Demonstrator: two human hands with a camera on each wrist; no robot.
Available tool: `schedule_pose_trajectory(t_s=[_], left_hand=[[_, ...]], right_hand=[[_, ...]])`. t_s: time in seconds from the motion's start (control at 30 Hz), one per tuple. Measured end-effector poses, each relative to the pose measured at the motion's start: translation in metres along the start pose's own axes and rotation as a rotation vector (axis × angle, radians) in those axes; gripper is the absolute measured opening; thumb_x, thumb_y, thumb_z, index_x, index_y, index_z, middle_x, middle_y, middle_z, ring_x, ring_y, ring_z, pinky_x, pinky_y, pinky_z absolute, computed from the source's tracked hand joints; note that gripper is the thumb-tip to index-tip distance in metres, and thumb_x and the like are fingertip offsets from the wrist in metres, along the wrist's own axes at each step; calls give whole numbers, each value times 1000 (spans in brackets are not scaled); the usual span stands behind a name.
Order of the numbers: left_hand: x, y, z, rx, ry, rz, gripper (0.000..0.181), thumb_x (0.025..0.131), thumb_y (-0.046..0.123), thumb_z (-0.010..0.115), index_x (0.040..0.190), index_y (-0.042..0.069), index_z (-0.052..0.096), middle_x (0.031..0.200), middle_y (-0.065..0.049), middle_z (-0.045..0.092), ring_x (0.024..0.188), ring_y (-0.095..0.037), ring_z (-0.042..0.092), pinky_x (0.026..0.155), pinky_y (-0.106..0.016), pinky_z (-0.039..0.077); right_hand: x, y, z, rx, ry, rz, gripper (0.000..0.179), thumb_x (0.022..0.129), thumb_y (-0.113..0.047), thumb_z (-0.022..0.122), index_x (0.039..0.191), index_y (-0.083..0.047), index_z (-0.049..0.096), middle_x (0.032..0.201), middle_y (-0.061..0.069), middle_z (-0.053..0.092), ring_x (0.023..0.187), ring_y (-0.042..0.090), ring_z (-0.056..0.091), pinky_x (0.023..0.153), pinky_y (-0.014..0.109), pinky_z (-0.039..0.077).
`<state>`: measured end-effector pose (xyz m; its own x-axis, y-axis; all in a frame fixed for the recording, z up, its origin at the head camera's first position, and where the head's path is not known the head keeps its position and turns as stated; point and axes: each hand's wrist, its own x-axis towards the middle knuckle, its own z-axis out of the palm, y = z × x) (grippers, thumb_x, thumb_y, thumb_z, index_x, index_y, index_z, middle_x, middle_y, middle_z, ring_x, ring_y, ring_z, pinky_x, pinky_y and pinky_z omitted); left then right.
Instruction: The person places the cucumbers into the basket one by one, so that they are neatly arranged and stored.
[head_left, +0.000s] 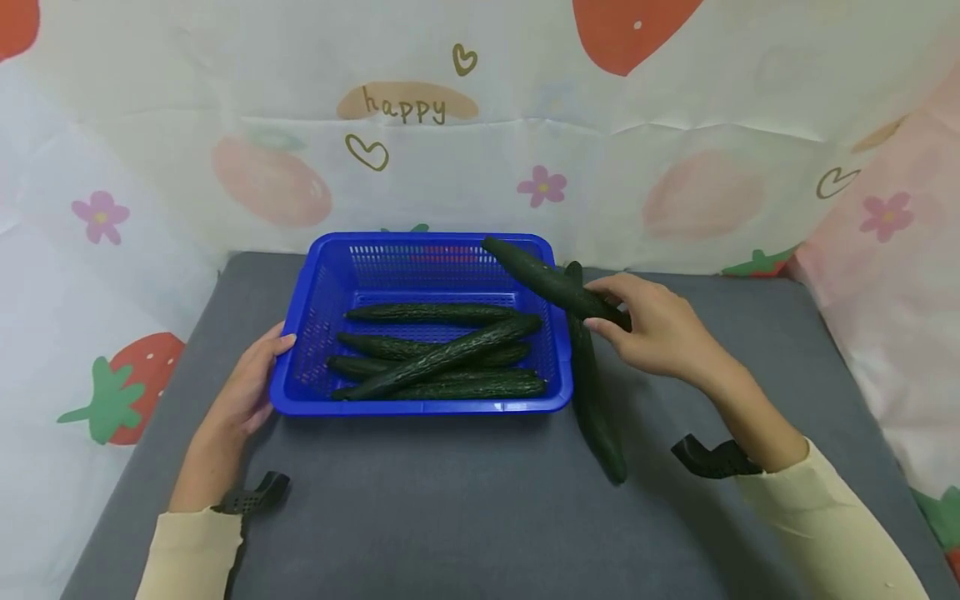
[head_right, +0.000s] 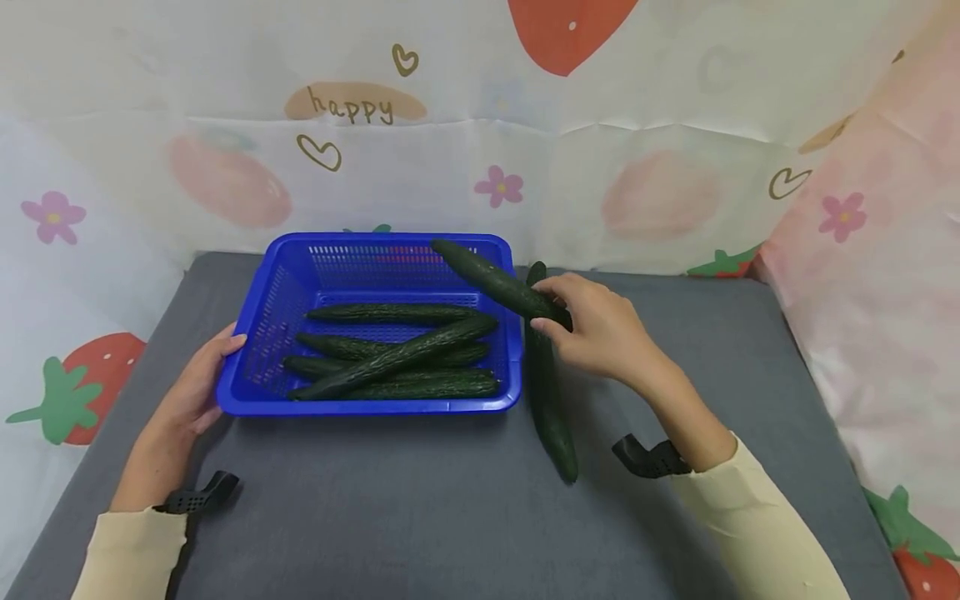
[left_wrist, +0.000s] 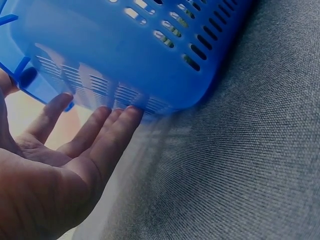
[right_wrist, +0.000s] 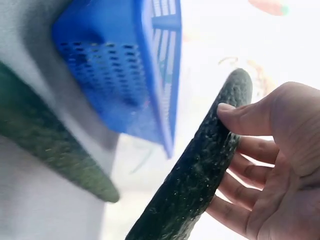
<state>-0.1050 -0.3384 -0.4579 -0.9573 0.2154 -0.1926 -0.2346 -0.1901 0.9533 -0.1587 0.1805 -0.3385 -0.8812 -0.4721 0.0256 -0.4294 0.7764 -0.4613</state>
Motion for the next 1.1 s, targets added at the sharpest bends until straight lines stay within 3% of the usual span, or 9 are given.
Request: schedule_pose_trajectory(t_s=[0.27,0.37,0.5,0.6,0.7,0.93,1.1], left_hand=[[1,0,-1,11,22,-6,48,115,30,43,160,16,31,125,8,73,109,-10,75,87,-30,65],[2,1,-1,20,20,-3,50,115,30,43,161,15,30,127,8,72,111,-10,74,88,-30,64],[2,2,-1,26,10,10,51,115,30,42,162,14,29,129,8,71,112,-11,74,88,-31,65],[2,2,-1,30,1,15,52,115,30,42,162,14,28,130,8,71,113,-11,74,88,-31,65],[1,2,-1,32,-10,17,52,115,29,41,163,13,27,131,7,70,113,-11,74,89,-32,65],[0,0,-1,10,-22,27,47,115,27,41,159,15,32,130,6,71,113,-12,74,88,-32,65],[0,0,-1,-19,-42,36,41,116,25,40,156,16,36,129,4,72,111,-13,75,88,-33,65]], right_hand=[[24,-39,-8,-88,-3,-135,43,103,-26,70,143,-10,62,135,12,69,115,30,70,82,50,60],[33,-50,-7,-103,1,-176,42,102,-26,72,140,-11,64,128,8,70,104,25,69,74,44,58],[45,-60,-4,-110,-8,-217,41,101,-25,73,138,-11,65,125,7,71,98,23,66,74,41,57],[53,-64,-2,-91,-40,-232,41,102,-25,71,140,-10,64,132,9,70,107,25,68,85,44,58],[59,-70,1,-69,-77,-236,42,104,-25,70,142,-10,62,137,9,68,111,26,68,88,46,58],[70,-84,6,-86,-97,-272,41,104,-27,70,142,-13,63,135,7,69,104,23,69,78,41,56],[75,-95,11,-95,-92,-287,41,104,-27,69,142,-14,64,135,6,69,106,23,70,78,39,58]])
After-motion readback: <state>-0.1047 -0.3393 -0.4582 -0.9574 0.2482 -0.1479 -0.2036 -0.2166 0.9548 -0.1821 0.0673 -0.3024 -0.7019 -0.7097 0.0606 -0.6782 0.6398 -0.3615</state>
